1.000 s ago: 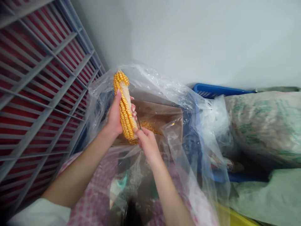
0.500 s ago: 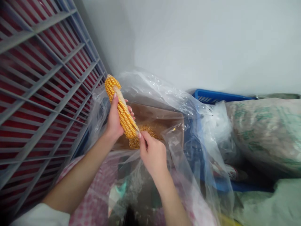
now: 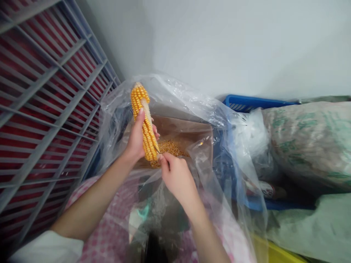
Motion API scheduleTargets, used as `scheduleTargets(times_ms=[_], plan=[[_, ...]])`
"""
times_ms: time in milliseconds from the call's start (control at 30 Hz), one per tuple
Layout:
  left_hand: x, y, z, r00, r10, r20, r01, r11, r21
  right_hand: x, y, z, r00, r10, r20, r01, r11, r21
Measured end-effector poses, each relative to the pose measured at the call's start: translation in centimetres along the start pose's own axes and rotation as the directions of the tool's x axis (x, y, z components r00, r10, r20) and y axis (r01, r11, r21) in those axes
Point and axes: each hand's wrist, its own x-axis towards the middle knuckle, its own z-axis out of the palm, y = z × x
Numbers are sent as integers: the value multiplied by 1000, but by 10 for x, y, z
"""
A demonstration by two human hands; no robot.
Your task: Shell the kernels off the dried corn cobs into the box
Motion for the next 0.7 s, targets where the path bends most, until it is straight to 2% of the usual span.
scheduleTargets(times_ms=[267, 400, 500, 567, 600, 700], plan=[[3, 2, -5, 982, -183, -38, 180, 981, -67, -3, -4, 7, 999, 33, 5, -32, 997, -70], [3, 4, -6, 962, -273, 9, 272, 958, -85, -4, -3, 3, 999, 40, 28, -37, 993, -110], [1, 1, -5, 919, -384, 91, 391, 917, -74, -5, -2, -1, 998, 20, 54, -14, 993, -119], [-1, -3, -4, 879, -461, 121, 470, 881, -58, -5, 0, -2, 999, 19, 40, -14, 991, -131], [-1, -4, -3, 873, -471, 124, 481, 875, -59, -5, 1, -2, 1000, 22, 19, -19, 991, -136], [0, -2, -1, 927, -368, 77, 375, 921, -104, -7, 3, -2, 996, 37, -78, -43, 996, -79]])
